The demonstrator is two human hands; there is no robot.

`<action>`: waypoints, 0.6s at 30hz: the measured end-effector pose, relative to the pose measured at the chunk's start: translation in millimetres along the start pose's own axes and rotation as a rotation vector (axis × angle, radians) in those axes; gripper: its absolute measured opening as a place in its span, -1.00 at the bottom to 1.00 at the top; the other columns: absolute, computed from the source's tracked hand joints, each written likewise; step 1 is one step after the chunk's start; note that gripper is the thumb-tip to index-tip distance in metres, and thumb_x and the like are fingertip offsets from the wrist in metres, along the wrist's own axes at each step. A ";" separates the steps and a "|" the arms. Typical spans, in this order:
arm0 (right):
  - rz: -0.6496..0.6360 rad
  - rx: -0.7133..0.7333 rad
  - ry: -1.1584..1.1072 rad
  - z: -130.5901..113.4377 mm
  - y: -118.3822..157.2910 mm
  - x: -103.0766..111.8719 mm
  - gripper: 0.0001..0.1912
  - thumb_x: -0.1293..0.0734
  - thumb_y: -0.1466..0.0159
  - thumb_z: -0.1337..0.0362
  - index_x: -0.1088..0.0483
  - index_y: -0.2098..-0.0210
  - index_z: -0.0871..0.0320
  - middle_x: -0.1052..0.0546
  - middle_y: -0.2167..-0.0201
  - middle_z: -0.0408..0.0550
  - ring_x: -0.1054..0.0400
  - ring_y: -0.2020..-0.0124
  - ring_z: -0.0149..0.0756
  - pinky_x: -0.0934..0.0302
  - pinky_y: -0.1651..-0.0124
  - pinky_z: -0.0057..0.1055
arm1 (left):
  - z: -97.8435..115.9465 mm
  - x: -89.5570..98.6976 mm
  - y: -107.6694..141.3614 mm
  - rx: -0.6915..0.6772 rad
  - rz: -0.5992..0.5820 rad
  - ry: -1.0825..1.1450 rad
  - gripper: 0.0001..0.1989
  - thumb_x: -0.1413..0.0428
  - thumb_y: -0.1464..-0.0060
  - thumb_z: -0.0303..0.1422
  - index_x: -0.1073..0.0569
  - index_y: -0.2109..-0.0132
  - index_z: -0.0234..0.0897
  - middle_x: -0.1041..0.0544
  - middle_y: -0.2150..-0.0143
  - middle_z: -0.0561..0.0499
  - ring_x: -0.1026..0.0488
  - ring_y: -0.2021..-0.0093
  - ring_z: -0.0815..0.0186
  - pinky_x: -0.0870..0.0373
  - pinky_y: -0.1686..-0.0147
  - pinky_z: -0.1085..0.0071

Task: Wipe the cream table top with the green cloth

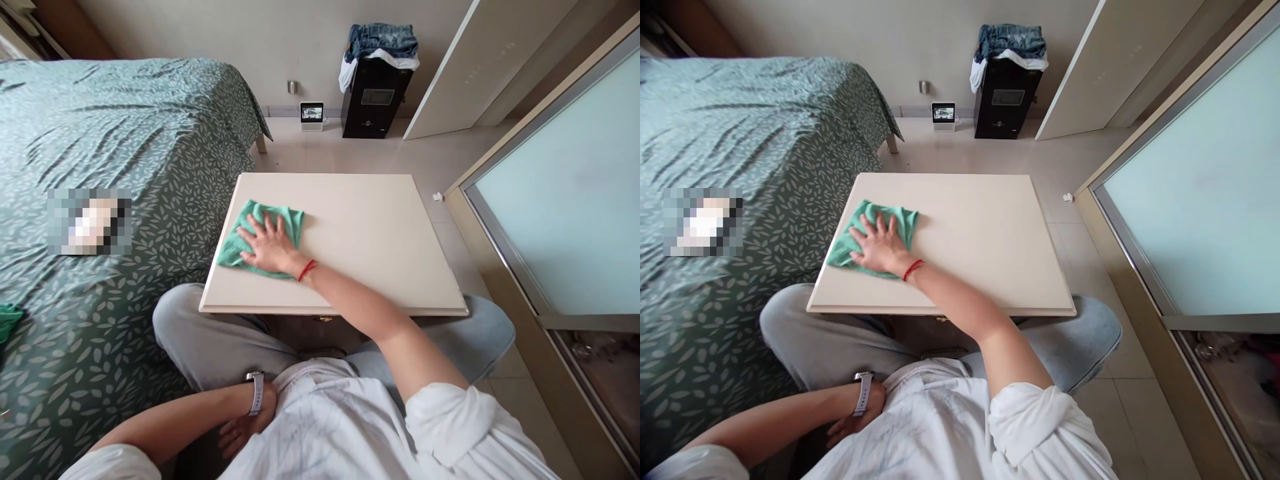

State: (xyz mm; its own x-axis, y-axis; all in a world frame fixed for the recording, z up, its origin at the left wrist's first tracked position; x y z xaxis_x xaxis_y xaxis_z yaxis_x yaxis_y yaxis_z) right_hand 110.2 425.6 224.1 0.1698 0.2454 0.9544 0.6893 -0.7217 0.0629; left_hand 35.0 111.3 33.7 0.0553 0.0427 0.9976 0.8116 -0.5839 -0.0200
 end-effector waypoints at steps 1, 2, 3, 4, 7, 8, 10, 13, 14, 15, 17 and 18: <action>-0.013 0.066 -0.003 -11.4 -0.5 -3.6 -0.16 -0.28 -0.68 -0.04 -0.22 -0.84 0.07 0.03 -0.90 0.18 0.16 -0.88 0.48 0.22 -0.81 0.58 | -3.3 -0.5 0.1 0.073 -0.041 -0.014 -0.08 -0.38 0.11 -0.29 -0.73 -0.48 -0.23 -0.71 -0.50 -0.30 -0.55 -0.53 -0.68 -0.85 -0.03 -0.36; -0.018 0.100 -0.010 -14.9 0.5 -5.2 -0.18 -0.28 -0.69 -0.02 -0.23 -0.84 0.03 0.01 -0.90 0.14 0.18 -0.89 0.45 0.24 -0.81 0.59 | -6.1 -1.3 0.5 0.132 -0.107 -0.042 -0.09 -0.38 0.09 -0.30 -0.73 -0.48 -0.25 -0.70 -0.51 -0.31 -0.55 -0.53 -0.69 -0.85 -0.03 -0.38; -0.020 0.101 -0.021 -10.6 3.0 -4.8 -0.20 -0.28 -0.69 -0.01 -0.24 -0.84 -0.01 -0.01 -0.90 0.12 0.18 -0.89 0.43 0.25 -0.81 0.62 | -7.8 -1.5 1.2 0.165 -0.180 -0.084 -0.10 -0.39 0.09 -0.31 -0.73 -0.47 -0.27 -0.70 -0.51 -0.33 -0.56 -0.51 -0.70 -0.85 -0.02 -0.40; -0.020 0.070 -0.035 1.0 7.3 -2.7 -0.21 -0.27 -0.69 -0.02 -0.25 -0.83 -0.03 -0.02 -0.90 0.11 0.18 -0.89 0.43 0.27 -0.79 0.67 | -7.7 -0.9 2.0 0.161 -0.254 -0.137 -0.09 -0.40 0.10 -0.33 -0.73 -0.47 -0.27 -0.70 -0.51 -0.33 -0.58 -0.49 -0.72 -0.85 -0.01 -0.41; 0.007 -0.170 -0.056 67.6 36.8 12.0 -0.19 -0.24 -0.70 -0.04 -0.21 -0.85 -0.04 0.00 -0.90 0.14 0.16 -0.88 0.51 0.27 -0.73 0.82 | -1.0 4.7 4.4 0.011 -0.444 -0.354 0.01 -0.45 0.19 -0.41 -0.71 -0.51 -0.19 -0.68 -0.55 -0.29 -0.62 -0.45 -0.69 -0.87 0.02 -0.36; 0.027 -0.285 -0.050 95.7 53.7 18.3 -0.19 -0.22 -0.70 -0.04 -0.19 -0.86 -0.04 0.01 -0.90 0.15 0.14 -0.87 0.53 0.24 -0.71 0.85 | 2.7 7.7 4.8 -0.065 -0.477 -0.437 0.06 -0.46 0.22 -0.43 -0.69 -0.54 -0.16 -0.66 -0.58 -0.29 -0.61 -0.45 -0.70 -0.88 0.06 -0.33; 0.077 -0.538 -0.026 151.4 96.6 30.1 -0.20 -0.17 -0.70 -0.02 -0.20 -0.85 -0.05 0.02 -0.91 0.15 0.11 -0.87 0.54 0.19 -0.69 0.86 | 8.9 12.4 4.9 -0.199 -0.518 -0.617 0.14 -0.50 0.27 -0.43 -0.66 -0.58 -0.10 -0.62 -0.61 -0.27 -0.61 -0.45 -0.71 -0.88 0.18 -0.28; 0.207 -0.934 -0.007 214.2 163.9 41.9 -0.20 -0.08 -0.72 -0.03 -0.21 -0.84 0.05 0.02 -0.90 0.29 0.10 -0.85 0.64 0.09 -0.63 0.91 | 9.2 12.9 3.6 -0.227 -0.588 -0.756 0.19 -0.53 0.35 -0.49 -0.66 -0.56 -0.06 -0.70 -0.54 -0.26 -0.69 -0.37 -0.67 -0.88 0.23 -0.23; 0.258 -1.041 -0.009 225.0 179.8 43.0 -0.18 -0.06 -0.72 -0.03 -0.21 -0.83 0.13 0.02 -0.89 0.39 0.09 -0.84 0.70 0.05 -0.58 0.95 | 7.1 11.5 3.0 -0.178 -0.614 -0.731 0.18 -0.53 0.37 -0.51 -0.68 -0.55 -0.09 -0.73 -0.49 -0.28 -0.71 -0.33 -0.66 -0.88 0.21 -0.25; 0.300 -1.120 -0.012 229.3 189.6 42.3 -0.16 -0.05 -0.71 -0.02 -0.21 -0.83 0.22 0.01 -0.87 0.51 0.09 -0.82 0.77 0.03 -0.54 0.99 | 4.5 9.5 2.4 -0.110 -0.629 -0.674 0.16 -0.53 0.37 -0.51 -0.69 -0.53 -0.13 -0.76 -0.44 -0.30 -0.72 -0.31 -0.66 -0.88 0.17 -0.29; 0.341 -1.168 -0.015 217.7 187.6 35.3 -0.13 -0.08 -0.69 -0.02 -0.20 -0.81 0.35 -0.01 -0.83 0.68 0.08 -0.80 0.87 0.01 -0.46 1.06 | 0.3 5.9 0.5 0.037 -0.597 -0.510 0.09 -0.53 0.32 -0.45 -0.72 -0.49 -0.23 -0.80 -0.36 -0.35 -0.72 -0.29 -0.69 -0.86 0.08 -0.37; 0.342 -1.130 -0.013 201.7 176.3 29.6 -0.11 -0.09 -0.68 -0.02 -0.20 -0.81 0.37 -0.02 -0.82 0.71 0.07 -0.79 0.90 0.03 -0.45 1.08 | -1.1 5.0 -0.9 0.100 -0.545 -0.425 0.05 -0.53 0.29 -0.39 -0.73 -0.48 -0.26 -0.80 -0.34 -0.36 -0.71 -0.31 -0.70 -0.85 0.04 -0.41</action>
State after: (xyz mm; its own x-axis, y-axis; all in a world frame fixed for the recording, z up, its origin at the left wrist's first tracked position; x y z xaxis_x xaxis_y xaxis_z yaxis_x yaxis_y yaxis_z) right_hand 378.7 436.2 204.6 0.2366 -0.0702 0.9691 -0.4068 -0.9129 0.0332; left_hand 33.9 111.1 38.7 -0.1684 0.6337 0.7550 0.8368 -0.3128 0.4492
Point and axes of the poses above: each hand's wrist, its own y-axis away from the middle knuckle, its own x-axis out of the back of the hand, z = x × y, the point moved 5 cm from there along -y, towards the middle knuckle
